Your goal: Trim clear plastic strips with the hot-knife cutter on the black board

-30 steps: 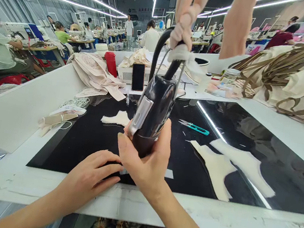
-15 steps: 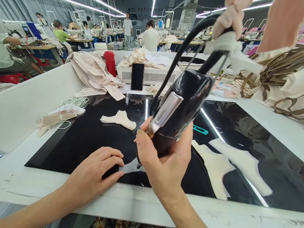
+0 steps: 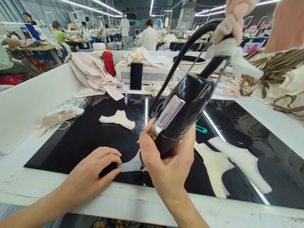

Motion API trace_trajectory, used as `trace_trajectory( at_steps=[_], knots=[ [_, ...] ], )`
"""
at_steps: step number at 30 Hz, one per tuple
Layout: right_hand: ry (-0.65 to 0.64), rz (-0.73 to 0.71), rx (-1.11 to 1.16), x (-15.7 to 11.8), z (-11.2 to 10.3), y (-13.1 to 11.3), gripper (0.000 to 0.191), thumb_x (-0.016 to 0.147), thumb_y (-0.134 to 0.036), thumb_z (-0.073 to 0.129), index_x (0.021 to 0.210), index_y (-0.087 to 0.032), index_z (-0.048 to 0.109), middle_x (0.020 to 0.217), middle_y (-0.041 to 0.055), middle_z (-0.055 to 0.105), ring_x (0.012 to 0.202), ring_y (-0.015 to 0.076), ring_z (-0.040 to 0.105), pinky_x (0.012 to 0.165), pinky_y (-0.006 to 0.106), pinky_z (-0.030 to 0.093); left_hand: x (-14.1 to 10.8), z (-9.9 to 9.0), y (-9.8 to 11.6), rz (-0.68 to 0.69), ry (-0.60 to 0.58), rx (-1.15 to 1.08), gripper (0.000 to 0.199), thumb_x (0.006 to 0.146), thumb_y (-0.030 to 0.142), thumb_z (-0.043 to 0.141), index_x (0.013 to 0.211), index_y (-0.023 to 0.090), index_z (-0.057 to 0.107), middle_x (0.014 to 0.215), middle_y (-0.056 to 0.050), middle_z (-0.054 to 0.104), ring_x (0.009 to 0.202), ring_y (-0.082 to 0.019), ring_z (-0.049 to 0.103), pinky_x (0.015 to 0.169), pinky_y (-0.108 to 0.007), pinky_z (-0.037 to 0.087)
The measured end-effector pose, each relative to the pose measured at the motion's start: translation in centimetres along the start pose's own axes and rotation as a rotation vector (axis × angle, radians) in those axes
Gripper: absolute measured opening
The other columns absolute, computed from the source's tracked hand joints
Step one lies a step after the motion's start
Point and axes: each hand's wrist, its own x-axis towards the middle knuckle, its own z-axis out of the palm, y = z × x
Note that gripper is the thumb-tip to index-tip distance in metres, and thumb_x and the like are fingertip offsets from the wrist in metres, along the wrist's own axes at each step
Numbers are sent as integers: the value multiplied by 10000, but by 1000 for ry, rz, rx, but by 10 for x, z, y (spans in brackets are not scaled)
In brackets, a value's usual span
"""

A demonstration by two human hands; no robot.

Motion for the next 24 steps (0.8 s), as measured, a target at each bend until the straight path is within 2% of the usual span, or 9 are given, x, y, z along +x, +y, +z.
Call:
trace_trajectory(
  at_steps=[4,7,13,24],
  knots=[
    [-7,-6,-5,-1,-1,0,379,897,-421,876,1145,-268,634,902,-34,746,649,145,659,593,322,585,-2,-1,0,11,18,2,183,994,113,630,1145,212,658,1214,-59,717,1103,-226,694,972,-387,601],
    [-4,-8,-11,-1,-2,0,377,894,-425,879,1131,-265,634,903,-32,747,654,148,662,600,326,586,-5,-3,1,80,48,37,206,1041,141,578,1192,222,692,1213,-66,710,1102,-220,697,959,-373,610],
    [-9,-8,-4,0,-3,-1,365,897,-414,876,1119,-262,629,898,-30,741,651,146,656,584,318,573,-10,-9,6,251,61,214,241,1094,218,536,1237,209,729,1134,-69,731,1021,-211,712,1084,-458,581],
    [-9,11,-3,0,-2,-2,344,897,-404,873,1082,-266,618,878,-21,724,652,152,646,550,304,549,-12,-8,3,231,50,240,265,1107,227,502,1219,187,739,1111,-73,734,1014,-219,727,1063,-487,604]
  ],
)
